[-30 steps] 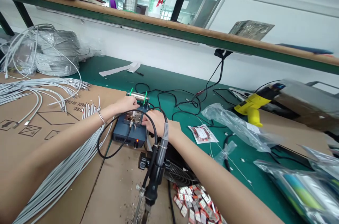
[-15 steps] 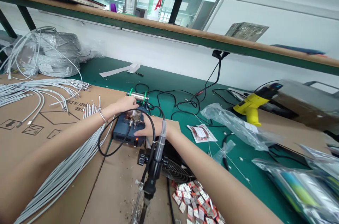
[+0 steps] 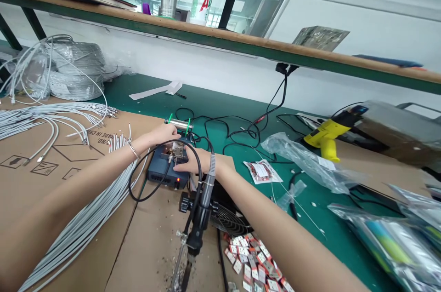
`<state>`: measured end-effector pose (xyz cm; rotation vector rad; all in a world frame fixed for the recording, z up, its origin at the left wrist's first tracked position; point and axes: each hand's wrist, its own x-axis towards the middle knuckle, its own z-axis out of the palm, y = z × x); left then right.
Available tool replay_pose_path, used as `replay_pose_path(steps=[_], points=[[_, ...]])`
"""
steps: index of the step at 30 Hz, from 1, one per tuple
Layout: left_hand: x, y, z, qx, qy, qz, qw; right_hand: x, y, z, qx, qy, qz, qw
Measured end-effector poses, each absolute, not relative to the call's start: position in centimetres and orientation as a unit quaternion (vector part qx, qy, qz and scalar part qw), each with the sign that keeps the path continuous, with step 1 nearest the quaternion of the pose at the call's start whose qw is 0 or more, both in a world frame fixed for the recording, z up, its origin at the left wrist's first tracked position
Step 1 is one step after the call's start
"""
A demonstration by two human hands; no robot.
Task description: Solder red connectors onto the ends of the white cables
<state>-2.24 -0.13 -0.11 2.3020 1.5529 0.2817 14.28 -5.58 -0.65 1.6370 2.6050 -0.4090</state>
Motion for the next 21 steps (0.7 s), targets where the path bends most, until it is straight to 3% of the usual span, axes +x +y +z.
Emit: replay_pose_path(steps=[21], points=[[-2.1,0.0,-0.2,0.813,0.542,0.105,0.185,16.7,-5.0,-0.5,0.537,0.839,-0.083,0.010]])
